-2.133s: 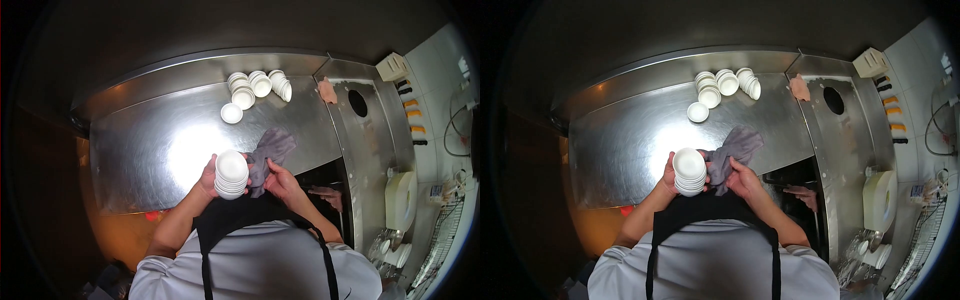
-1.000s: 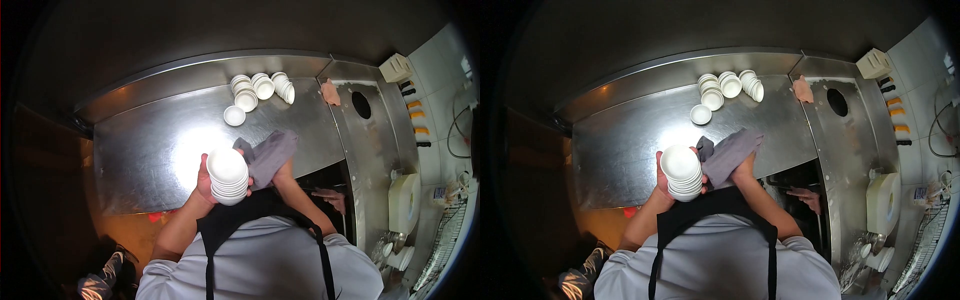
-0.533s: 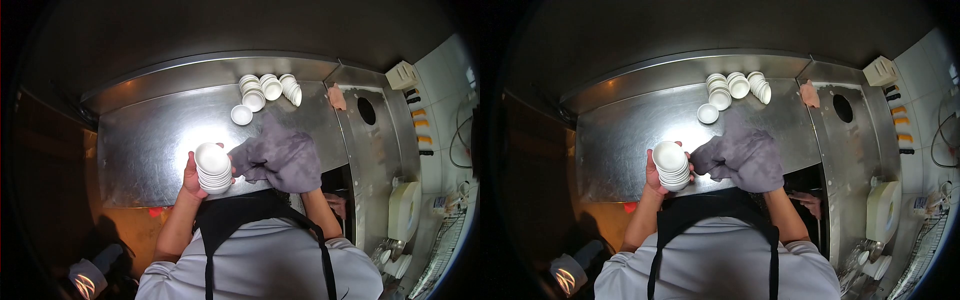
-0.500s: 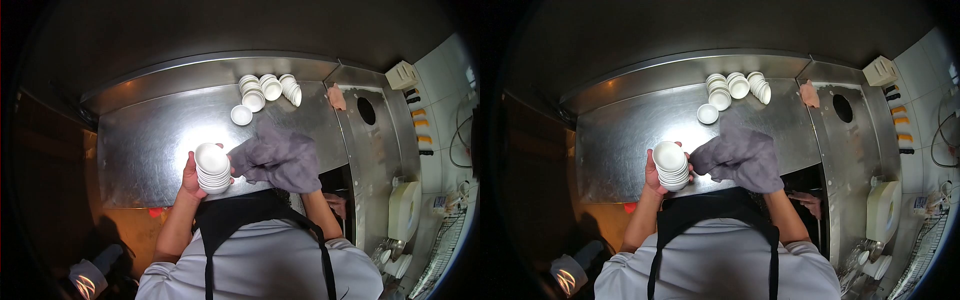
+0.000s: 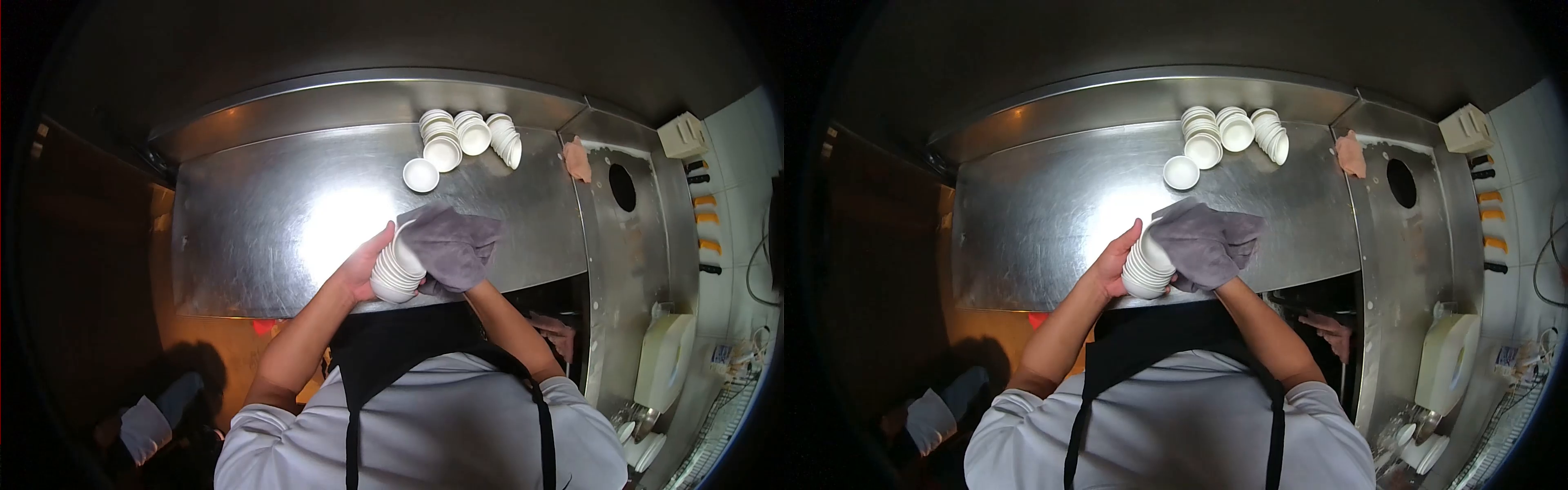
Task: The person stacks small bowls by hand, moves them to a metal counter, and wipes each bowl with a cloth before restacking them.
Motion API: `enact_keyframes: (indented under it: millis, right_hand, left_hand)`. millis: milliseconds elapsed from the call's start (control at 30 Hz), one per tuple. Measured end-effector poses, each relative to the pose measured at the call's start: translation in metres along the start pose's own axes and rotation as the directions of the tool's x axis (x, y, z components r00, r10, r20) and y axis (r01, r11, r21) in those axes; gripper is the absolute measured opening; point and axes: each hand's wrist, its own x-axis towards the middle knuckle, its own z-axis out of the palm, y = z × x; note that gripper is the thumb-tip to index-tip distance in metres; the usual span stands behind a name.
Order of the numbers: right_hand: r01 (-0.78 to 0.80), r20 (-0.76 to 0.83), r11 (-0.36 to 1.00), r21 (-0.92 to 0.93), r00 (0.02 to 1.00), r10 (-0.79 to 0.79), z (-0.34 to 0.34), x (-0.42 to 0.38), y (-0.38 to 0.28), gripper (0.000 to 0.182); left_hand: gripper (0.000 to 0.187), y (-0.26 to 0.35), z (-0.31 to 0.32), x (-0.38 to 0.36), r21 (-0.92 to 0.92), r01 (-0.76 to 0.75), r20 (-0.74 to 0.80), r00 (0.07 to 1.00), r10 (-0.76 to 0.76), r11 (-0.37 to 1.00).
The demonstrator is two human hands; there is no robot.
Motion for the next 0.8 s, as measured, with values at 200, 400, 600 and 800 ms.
enact_keyframes:
  millis: [200,400,600,800]
  right_hand:
    - [0.322,0.216,0.808,-0.494,0.945,-0.244,-0.016,0.036,-0.045,0.02]
    - [0.282,0.158,0.777,-0.563,0.959,-0.234,-0.02,0.059,-0.036,0.017]
    - [0.456,0.25,0.666,-0.59,0.888,-0.386,-0.013,0.067,-0.045,0.011]
    - [0.328,0.182,0.424,-0.844,0.919,-0.349,-0.003,0.08,-0.05,0.014]
  left_hand:
    - [0.06,-0.001,0.007,0.004,-0.047,-0.109,-0.103,0.989,0.104,0.993]
    - [0.062,0.002,0.022,0.013,0.079,-0.267,-0.239,0.93,0.278,0.961]
    - [0.062,0.005,0.019,0.006,0.056,-0.355,-0.327,0.877,0.353,0.933]
    - [0.067,-0.005,0.014,-0.004,0.084,-0.341,-0.337,0.875,0.348,0.936]
